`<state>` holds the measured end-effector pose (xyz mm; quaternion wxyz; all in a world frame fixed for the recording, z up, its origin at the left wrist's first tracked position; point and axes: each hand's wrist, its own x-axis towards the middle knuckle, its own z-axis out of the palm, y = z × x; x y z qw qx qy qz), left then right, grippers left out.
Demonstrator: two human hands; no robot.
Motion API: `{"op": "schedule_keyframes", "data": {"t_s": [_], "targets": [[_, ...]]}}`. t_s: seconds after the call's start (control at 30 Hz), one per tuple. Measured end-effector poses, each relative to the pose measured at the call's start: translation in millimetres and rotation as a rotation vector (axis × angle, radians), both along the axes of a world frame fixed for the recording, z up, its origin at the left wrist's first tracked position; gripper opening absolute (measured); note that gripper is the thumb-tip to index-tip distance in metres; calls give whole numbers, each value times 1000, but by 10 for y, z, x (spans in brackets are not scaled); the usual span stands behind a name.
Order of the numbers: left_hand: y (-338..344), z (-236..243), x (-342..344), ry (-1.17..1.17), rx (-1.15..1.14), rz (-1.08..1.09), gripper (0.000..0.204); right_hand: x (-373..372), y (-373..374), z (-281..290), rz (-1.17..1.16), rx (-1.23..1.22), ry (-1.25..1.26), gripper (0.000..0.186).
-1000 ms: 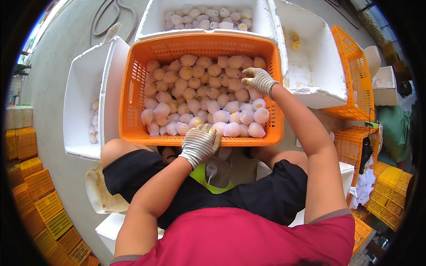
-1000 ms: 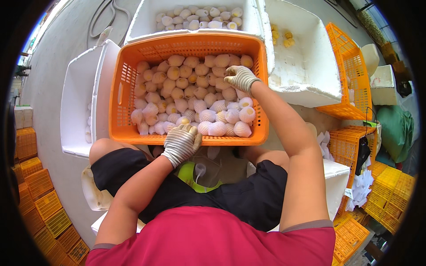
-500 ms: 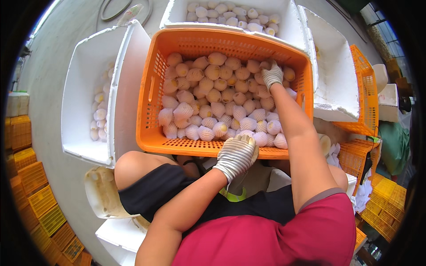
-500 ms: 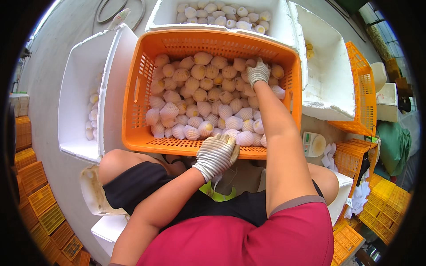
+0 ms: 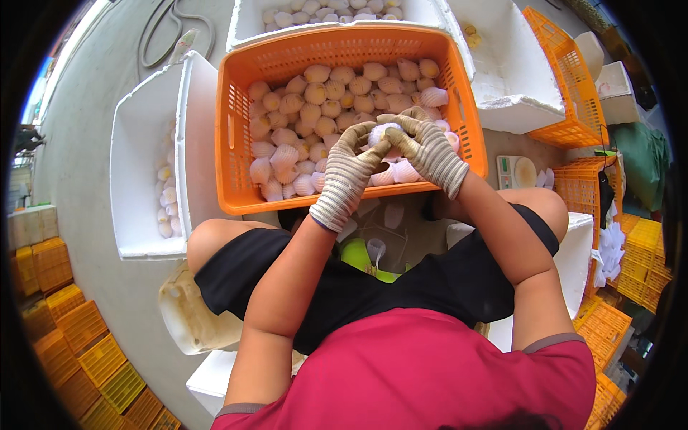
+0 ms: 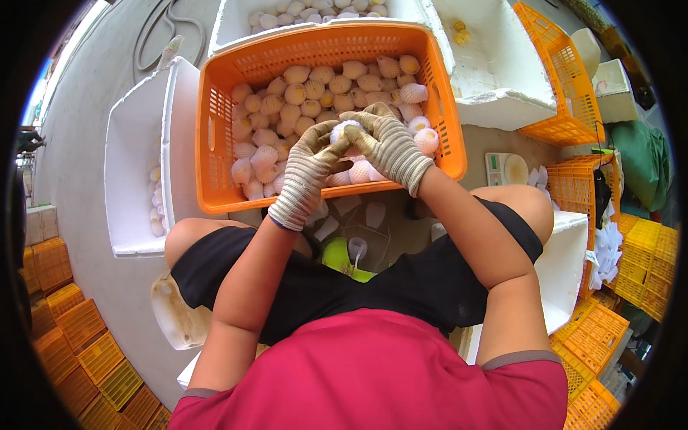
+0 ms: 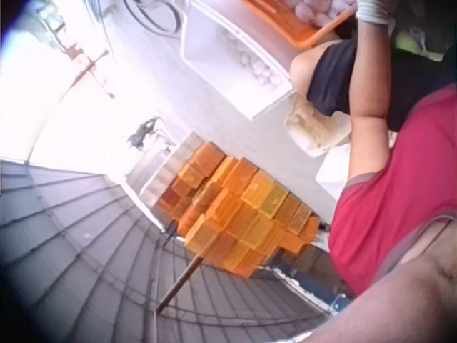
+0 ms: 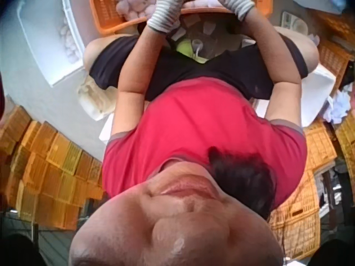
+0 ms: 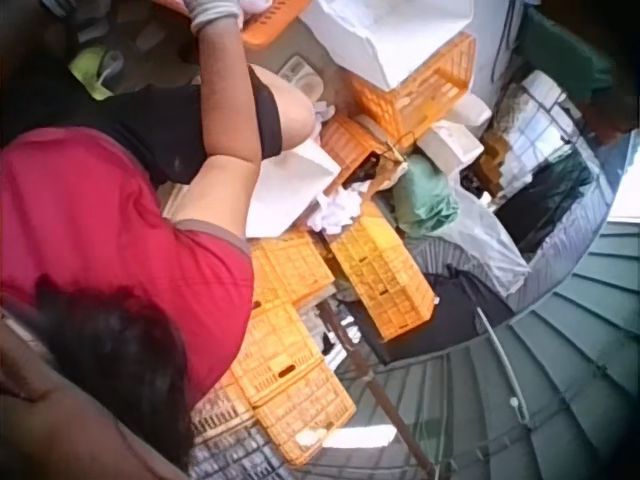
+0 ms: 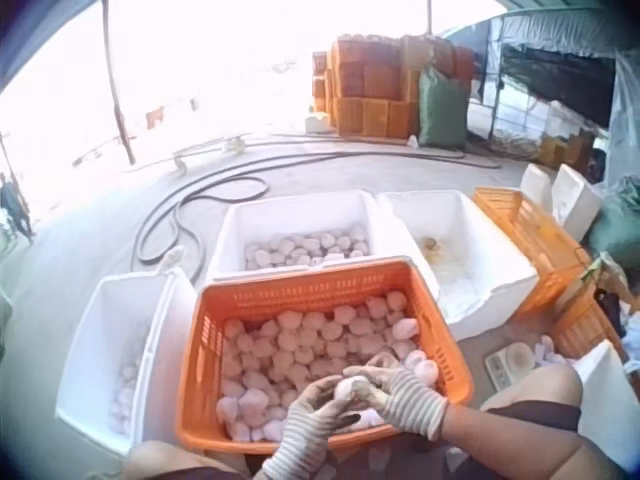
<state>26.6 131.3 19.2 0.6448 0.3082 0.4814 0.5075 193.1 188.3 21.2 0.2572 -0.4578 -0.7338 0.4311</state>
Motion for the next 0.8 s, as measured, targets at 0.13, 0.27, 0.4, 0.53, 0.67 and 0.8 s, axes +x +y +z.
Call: {"op": "schedule_keyframes", "data": {"t_s": [0.13,0.27,0.4,0.53,0.67,0.8], "targets": [[-185,26,-97,-169,-91,17,31,78,-206,-26,-70,-98,170,31],[-266,72,-158,-47,-49,-36,35,54,-275,34,-89,-187,156,32],[-313,178,-179,22,-15,-76,42,58,-305,105,-167,-781,611,31],[-280,172,-183,107,34,-129,46,60,-265,0,-193,-819,630,29],[-240,201,-171,61,-38,-151,44,97,-230,-10,-137,-758,551,29],[-207,171,-178,-11,-168,-204,37,107,-176,-64,-64,-665,300,29]]}}
